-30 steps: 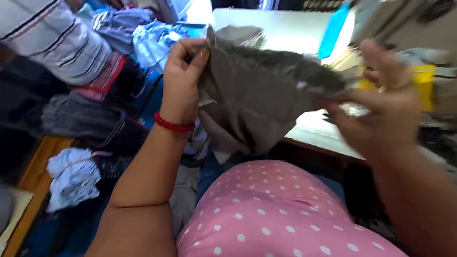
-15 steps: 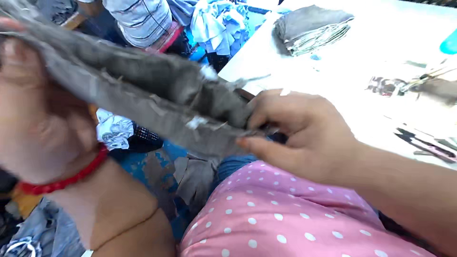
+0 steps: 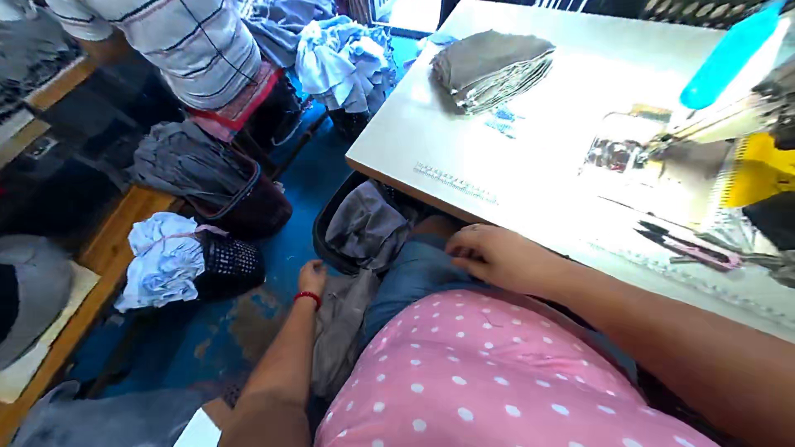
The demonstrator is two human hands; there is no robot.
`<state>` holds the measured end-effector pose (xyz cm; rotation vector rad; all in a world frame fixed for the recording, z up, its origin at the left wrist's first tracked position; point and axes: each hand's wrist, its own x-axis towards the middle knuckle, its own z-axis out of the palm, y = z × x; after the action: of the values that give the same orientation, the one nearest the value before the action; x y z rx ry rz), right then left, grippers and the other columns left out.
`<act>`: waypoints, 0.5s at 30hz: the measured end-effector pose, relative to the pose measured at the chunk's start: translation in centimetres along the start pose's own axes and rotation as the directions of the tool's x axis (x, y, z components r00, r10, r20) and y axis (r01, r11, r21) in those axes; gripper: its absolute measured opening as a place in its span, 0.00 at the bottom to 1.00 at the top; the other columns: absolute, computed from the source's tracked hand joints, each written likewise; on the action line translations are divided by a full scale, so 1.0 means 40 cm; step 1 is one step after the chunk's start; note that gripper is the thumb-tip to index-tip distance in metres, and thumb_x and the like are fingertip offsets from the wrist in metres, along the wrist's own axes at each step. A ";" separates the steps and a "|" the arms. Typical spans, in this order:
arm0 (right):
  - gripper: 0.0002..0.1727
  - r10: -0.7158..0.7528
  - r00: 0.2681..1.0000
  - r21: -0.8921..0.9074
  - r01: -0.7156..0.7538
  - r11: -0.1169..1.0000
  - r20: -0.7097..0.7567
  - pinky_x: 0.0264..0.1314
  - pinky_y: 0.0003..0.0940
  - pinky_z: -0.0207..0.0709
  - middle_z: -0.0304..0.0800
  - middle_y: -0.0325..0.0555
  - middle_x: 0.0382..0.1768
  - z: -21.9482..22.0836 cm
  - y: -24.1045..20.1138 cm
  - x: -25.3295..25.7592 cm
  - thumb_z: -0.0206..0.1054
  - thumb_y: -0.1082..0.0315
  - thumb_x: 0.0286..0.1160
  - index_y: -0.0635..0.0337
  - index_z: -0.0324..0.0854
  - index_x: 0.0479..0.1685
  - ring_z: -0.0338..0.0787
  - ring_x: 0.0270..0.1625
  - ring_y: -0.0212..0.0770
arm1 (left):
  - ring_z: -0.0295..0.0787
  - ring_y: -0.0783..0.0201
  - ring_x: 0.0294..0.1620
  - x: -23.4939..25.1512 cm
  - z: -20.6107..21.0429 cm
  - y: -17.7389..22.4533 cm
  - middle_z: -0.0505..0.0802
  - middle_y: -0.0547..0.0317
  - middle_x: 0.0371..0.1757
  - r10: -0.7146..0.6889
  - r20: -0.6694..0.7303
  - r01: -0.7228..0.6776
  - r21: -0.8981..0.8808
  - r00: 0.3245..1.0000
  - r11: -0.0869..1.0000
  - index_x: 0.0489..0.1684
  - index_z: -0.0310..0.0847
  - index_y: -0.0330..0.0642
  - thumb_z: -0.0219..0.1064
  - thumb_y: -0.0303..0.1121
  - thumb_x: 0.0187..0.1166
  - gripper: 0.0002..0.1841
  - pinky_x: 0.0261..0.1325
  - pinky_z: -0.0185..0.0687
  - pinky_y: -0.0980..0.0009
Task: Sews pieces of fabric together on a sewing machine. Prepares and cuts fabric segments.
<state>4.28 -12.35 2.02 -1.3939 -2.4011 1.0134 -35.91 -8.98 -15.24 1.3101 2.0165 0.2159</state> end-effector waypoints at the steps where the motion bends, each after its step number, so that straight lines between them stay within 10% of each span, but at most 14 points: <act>1: 0.11 -0.007 0.994 -0.022 0.005 1.000 -0.105 0.58 0.53 0.86 0.92 0.51 0.49 -0.021 0.026 -0.027 0.66 0.64 0.83 0.59 0.89 0.53 0.93 0.50 0.48 | 0.77 0.41 0.79 0.005 0.021 0.014 0.83 0.33 0.75 -0.007 -0.017 0.007 0.022 1.000 1.000 0.75 0.76 0.30 0.61 0.33 0.88 0.21 0.83 0.68 0.48; 7: 0.12 0.051 0.874 -0.272 -0.205 0.940 -0.482 0.43 0.63 0.82 0.89 0.56 0.40 -0.071 0.181 -0.097 0.65 0.66 0.78 0.62 0.90 0.49 0.90 0.42 0.61 | 0.77 0.37 0.77 0.097 0.113 0.179 0.82 0.30 0.73 0.185 0.155 -0.208 0.152 0.970 0.966 0.69 0.82 0.34 0.64 0.34 0.86 0.19 0.82 0.69 0.44; 15: 0.20 0.055 0.817 -0.336 -0.297 0.894 -0.575 0.30 0.54 0.78 0.87 0.55 0.31 -0.018 0.218 -0.083 0.54 0.59 0.81 0.60 0.90 0.53 0.89 0.33 0.59 | 0.73 0.35 0.82 0.229 0.328 0.265 0.77 0.32 0.81 -0.113 0.438 -0.146 0.513 0.892 0.846 0.82 0.72 0.38 0.66 0.43 0.81 0.31 0.80 0.68 0.35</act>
<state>12.52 -11.91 -2.45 -1.7746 -2.1170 0.0599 -21.88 0.78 -23.96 1.5326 1.7014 -0.6501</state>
